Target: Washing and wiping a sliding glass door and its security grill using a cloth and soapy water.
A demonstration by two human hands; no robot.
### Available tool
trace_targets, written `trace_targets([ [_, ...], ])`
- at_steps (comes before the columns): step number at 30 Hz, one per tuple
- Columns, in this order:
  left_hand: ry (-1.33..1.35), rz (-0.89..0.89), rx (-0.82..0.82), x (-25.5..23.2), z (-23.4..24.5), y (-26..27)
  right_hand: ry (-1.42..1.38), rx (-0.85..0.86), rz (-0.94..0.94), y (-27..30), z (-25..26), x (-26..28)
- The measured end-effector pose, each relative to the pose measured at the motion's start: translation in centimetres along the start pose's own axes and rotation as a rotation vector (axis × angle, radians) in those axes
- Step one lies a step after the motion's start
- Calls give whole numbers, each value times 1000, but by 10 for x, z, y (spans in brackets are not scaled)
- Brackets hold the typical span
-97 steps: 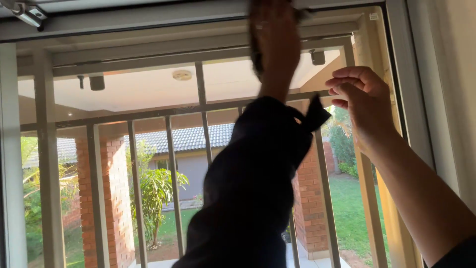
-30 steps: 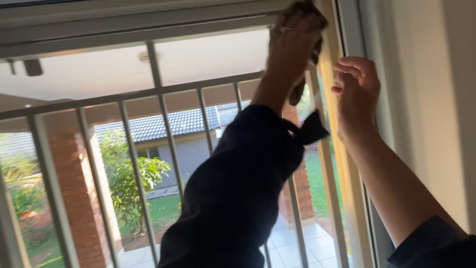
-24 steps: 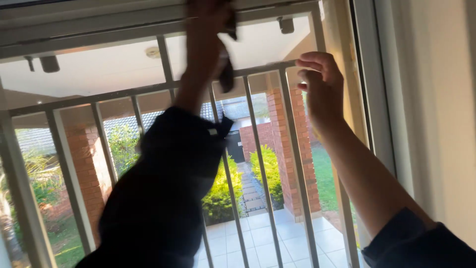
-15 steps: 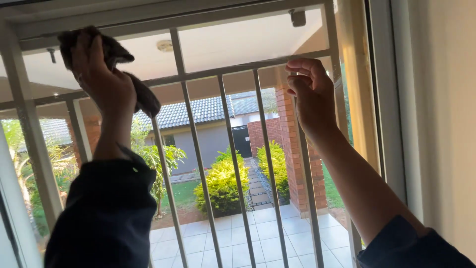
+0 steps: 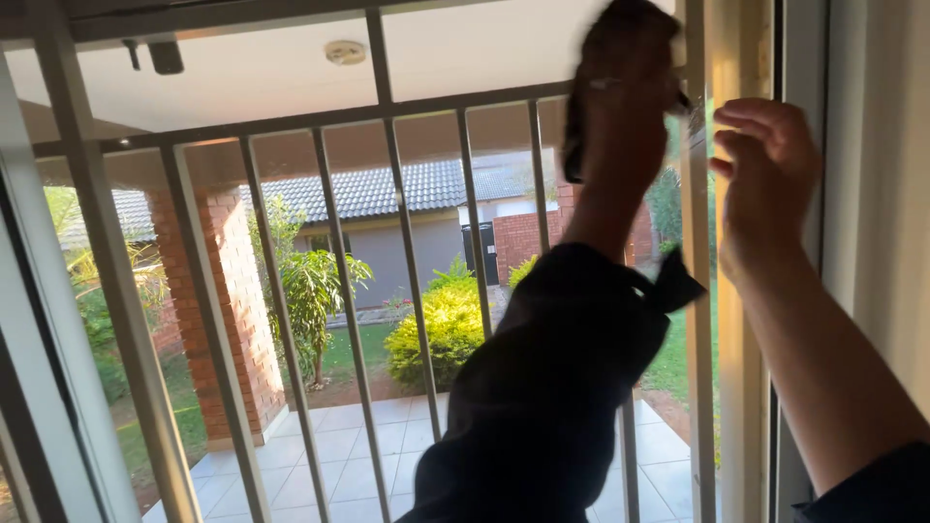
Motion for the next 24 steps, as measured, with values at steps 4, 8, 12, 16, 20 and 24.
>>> trace_targets([
  [4, -652, -439, 85, -12, 8, 31, 109, -84, 42, 9, -7, 3],
  [8, -538, -647, 183, -6, 75, 18, 6, 35, 165, 19, -50, 7],
  [12, 637, 253, 208, -15, 187, -13, -7, 57, 179, 40, -107, 20],
  [16, 129, 73, 30, -13, 356, -4, 50, 84, 85, 62, -168, 32],
  [20, -522, -195, -199, -4, 486, 37, 25, 111, 155, 88, -220, 34],
  [24, -996, -227, -427, -7, 501, 88, -37, 204, 122, 118, -243, 71],
])
Point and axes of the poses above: each hand's wrist, its own y-axis away from the middle knuckle, its own z-axis out of the back of the hand, x = y × z, the point moved 1 cm from there along -y, towards the middle knuckle, and after that the axes turned 6 degrees about y, right-handed, at the moved point
